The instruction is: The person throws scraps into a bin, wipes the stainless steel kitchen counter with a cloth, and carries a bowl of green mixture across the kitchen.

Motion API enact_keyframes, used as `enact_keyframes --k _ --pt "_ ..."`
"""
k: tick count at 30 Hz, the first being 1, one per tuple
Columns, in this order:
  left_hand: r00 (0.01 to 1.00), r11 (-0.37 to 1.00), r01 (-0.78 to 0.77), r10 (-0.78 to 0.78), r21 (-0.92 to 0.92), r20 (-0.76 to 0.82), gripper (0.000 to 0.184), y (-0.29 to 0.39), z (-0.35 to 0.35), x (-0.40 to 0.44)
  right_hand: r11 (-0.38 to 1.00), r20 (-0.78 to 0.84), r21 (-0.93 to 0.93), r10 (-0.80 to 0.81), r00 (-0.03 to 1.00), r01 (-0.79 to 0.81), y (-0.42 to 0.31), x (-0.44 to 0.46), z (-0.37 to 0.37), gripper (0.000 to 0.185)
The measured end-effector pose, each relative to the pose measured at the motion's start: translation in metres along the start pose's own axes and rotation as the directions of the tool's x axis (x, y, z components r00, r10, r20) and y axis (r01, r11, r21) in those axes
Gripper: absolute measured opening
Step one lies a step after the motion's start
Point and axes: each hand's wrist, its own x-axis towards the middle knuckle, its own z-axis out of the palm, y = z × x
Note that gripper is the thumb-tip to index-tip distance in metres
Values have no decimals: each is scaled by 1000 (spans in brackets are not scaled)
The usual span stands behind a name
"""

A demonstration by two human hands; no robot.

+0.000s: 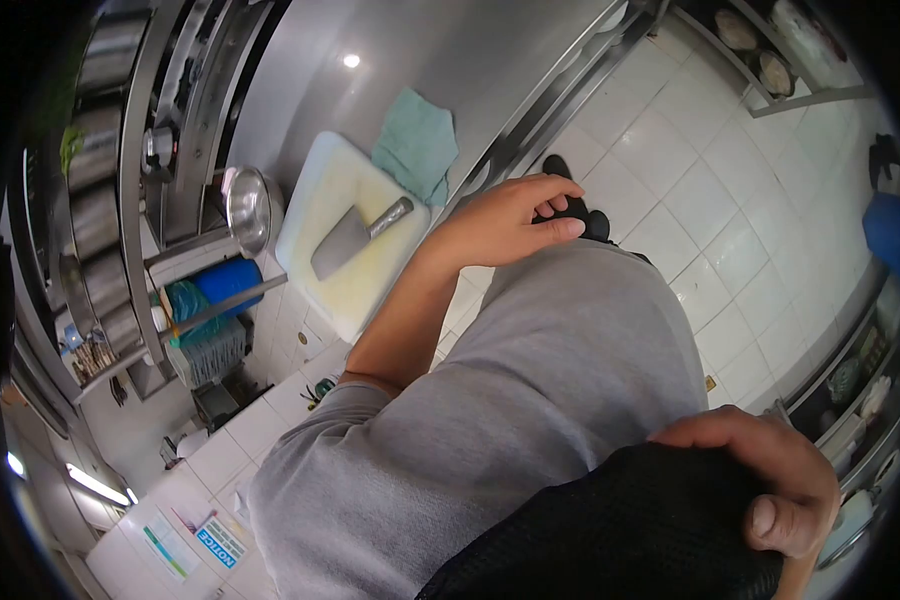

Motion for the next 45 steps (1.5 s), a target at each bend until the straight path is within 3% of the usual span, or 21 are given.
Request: enact_keyframes --k 3,6,10,12,18,27,33,35,36,38,42,44,45 --pt "1000 1000 -5 4 22 13 54 6 -9 23 997 -3 28 -72 997 72 -1 2 -15 85" --pt "999 1000 3 -3 5 36 53 7 -18 49 998 -87 4 -57 995 58 -19 6 -22 85" --pt "998 998 -47 46 36 39 51 11 -39 88 998 -84 3 -68 994 69 -45 21 -40 86" --pt "998 998 -52 51 19 47 51 10 -46 102 995 -66 -75 -74 995 69 -65 33 -50 84" --pt "998 998 -60 60 5 13 51 10 -87 138 992 -16 24 -124 992 125 -103 72 -73 78" --pt "999 1000 6 -5 23 -52 53 3 -153 161 987 119 26 -160 980 158 -150 129 -110 79" --pt "988 999 35 -30 34 -149 52 -7 -169 170 996 157 -20 -82 984 86 -184 154 -136 81" --pt "982 991 24 2 135 -189 50 -22 -163 172 996 200 -38 -68 977 77 -197 165 -149 81" --pt "978 991 39 -12 125 -210 50 -26 -162 172 995 226 -47 -70 972 82 -204 170 -157 82" --pt "980 963 200 -197 180 -30 45 -33 -160 164 996 258 -69 -34 966 53 -219 179 -170 82" --pt "934 921 341 -355 187 46 48 -40 -136 137 989 311 -150 52 949 -5 -250 188 -206 82" --pt "897 905 415 -424 90 124 67 -24 -121 126 983 343 -185 80 936 -16 -264 189 -225 83" --pt "803 824 567 -555 9 217 93 1 -121 133 979 355 -201 87 931 -14 -271 190 -234 83"
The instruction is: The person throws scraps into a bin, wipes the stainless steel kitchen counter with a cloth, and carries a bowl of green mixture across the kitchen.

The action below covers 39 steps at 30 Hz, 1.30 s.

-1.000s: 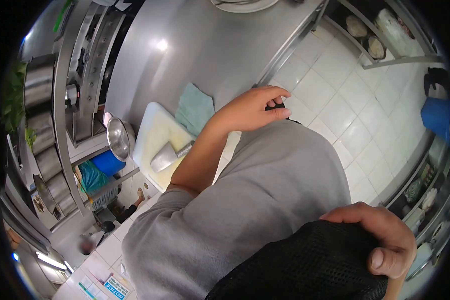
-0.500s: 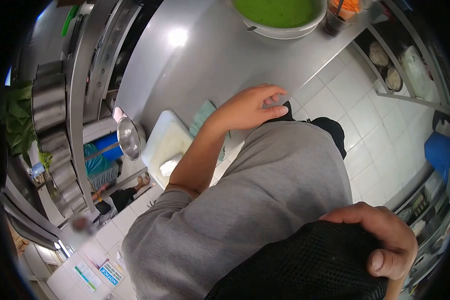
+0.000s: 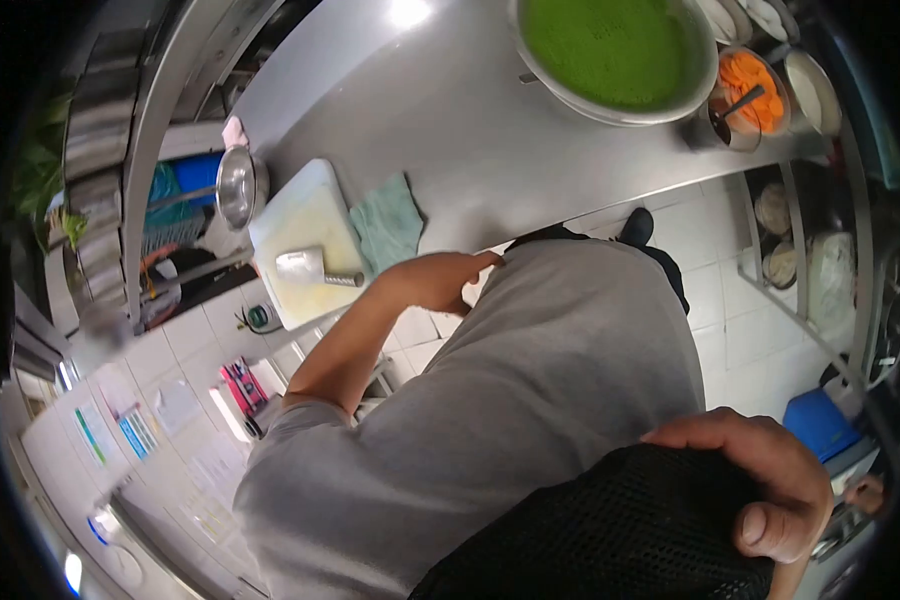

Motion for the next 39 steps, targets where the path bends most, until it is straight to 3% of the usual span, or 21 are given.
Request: enact_keyframes --k 2,3,6,8,10,14,16,20,27,34,39 --pt "932 958 -286 280 7 -228 112 -32 56 26 998 104 -48 36 994 -31 -17 5 -23 84" --pt "988 994 -113 111 -8 -110 124 -5 55 18 995 179 -83 70 981 -56 -25 6 -32 84" --pt "971 998 -41 31 -38 -237 119 44 74 23 973 150 -144 200 968 -179 -43 0 -46 84" --pt "968 997 -41 24 -63 -249 114 49 87 39 967 181 -174 215 960 -184 -46 -6 -59 85" --pt "889 989 -128 145 68 -434 108 49 103 53 962 215 -204 227 950 -184 -52 -9 -66 86" --pt "834 986 -164 153 26 -531 104 60 118 62 948 186 -231 265 946 -220 -63 -10 -65 86" --pt "879 996 -83 57 -33 -474 101 73 117 54 948 191 -227 267 945 -222 -63 -10 -67 85" --pt "867 999 -39 19 -31 -498 100 70 132 57 946 193 -258 248 949 -195 -64 -7 -65 84" --pt "825 997 -67 33 -40 -564 95 59 131 42 944 250 -273 254 934 -183 -64 9 -62 85" --pt "790 993 -120 101 10 -605 94 32 125 32 937 188 -286 262 947 -202 -64 27 -42 86" --pt "851 997 -78 70 7 -520 93 19 107 17 958 191 -225 222 956 -177 -52 35 -34 85"
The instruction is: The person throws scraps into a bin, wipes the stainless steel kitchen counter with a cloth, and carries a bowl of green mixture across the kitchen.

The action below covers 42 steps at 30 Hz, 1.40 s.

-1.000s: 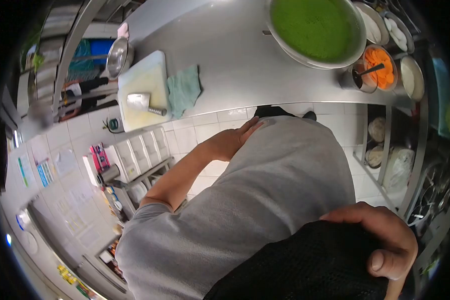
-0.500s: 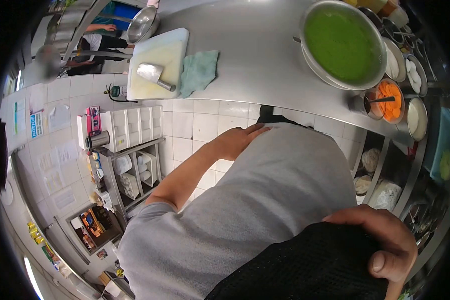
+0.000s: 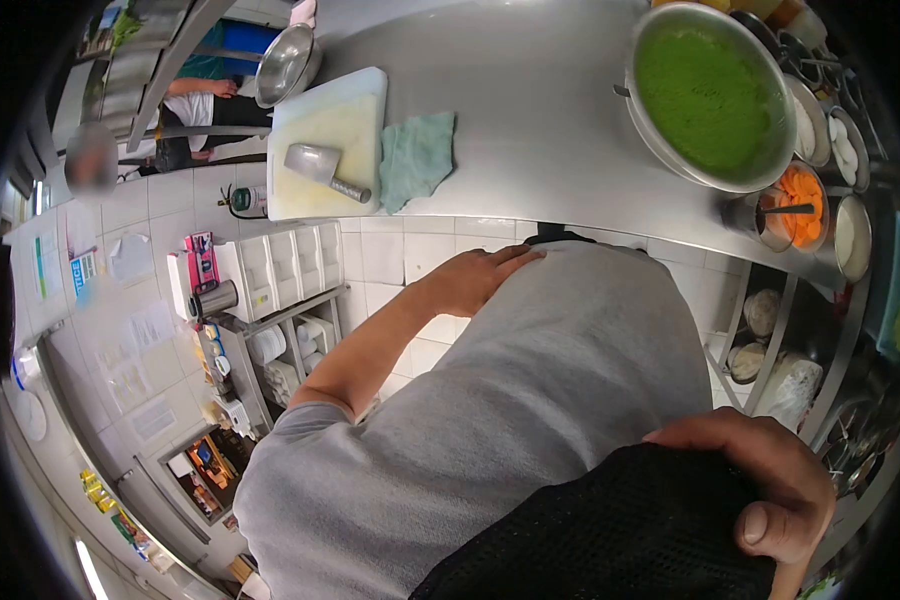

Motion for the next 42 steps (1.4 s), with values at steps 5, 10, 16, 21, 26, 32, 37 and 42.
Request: enact_keyframes --k 5,10,16,21,26,32,37,42 --pt "999 998 -45 44 39 14 94 -27 -4 4 1000 -43 28 -5 999 6 1 7 13 85" --pt "994 997 -72 70 29 79 97 -34 -24 5 999 -124 36 -16 992 21 1 12 27 86" --pt "986 991 -127 122 40 112 96 -44 -35 11 998 -57 31 -46 997 48 7 17 29 88" --pt "975 972 -219 215 83 56 104 -63 -25 20 998 -35 0 -59 998 59 8 19 28 88" --pt "974 969 -222 216 109 63 112 -60 -27 21 996 -45 38 -75 996 77 14 15 29 86" --pt "975 972 -219 215 89 50 113 -52 -22 20 996 -32 32 -88 996 89 12 11 28 86" --pt "987 988 -139 133 68 85 96 -36 -20 12 998 -40 33 -55 998 56 5 9 27 86" --pt "992 989 -127 124 81 39 117 -34 -1 13 1000 -9 25 -7 1000 7 -4 7 18 85"
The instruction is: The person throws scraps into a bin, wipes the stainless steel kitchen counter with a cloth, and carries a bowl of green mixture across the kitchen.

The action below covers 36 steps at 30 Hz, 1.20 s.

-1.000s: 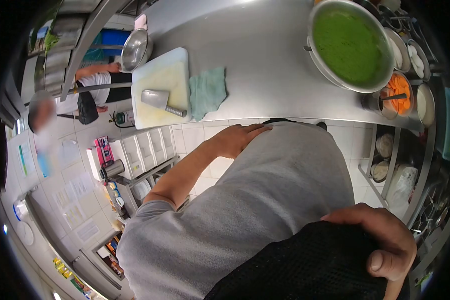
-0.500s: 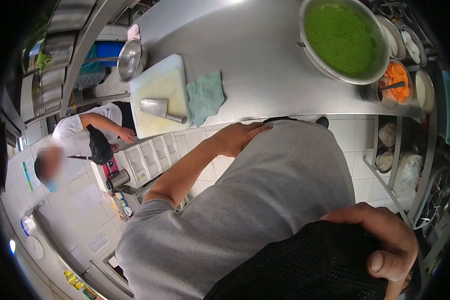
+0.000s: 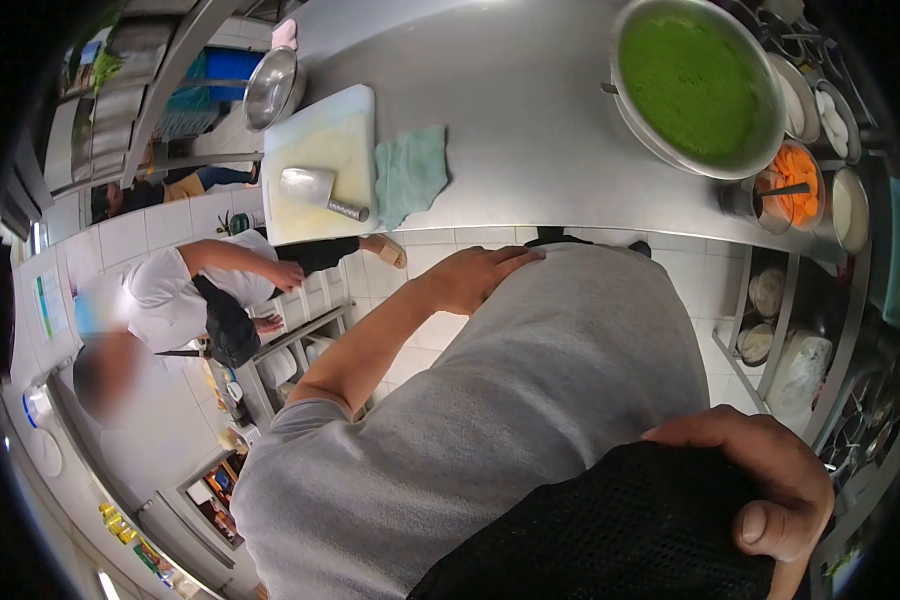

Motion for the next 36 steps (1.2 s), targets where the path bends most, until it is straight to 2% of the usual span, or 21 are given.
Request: enact_keyframes --k 2,5,8,13,19,26,28,36 --pt "999 1000 -5 5 0 -33 116 4 6 0 1000 11 -3 -8 1000 8 3 -3 -4 85" --pt "998 998 59 -59 11 12 115 14 8 0 999 10 -29 -32 999 32 6 -10 -13 85" --pt "997 1000 9 -9 -3 -75 112 16 19 1 997 21 -69 -33 999 35 1 -12 -19 85" --pt "997 999 34 -36 -21 -70 112 26 21 4 998 33 -66 -12 999 14 -1 -17 -25 84" --pt "997 997 66 -64 34 -43 112 34 19 8 996 51 -53 -63 997 65 13 -28 -39 83" --pt "997 996 59 -57 64 -44 110 35 10 12 994 -32 -19 -104 994 103 15 -32 -33 81" --pt "996 995 89 -90 48 20 111 34 4 14 995 -41 2 -96 995 96 14 -31 -31 81" --pt "999 999 0 -2 53 32 112 22 -10 17 993 -7 -9 -120 993 120 24 -31 -32 84"
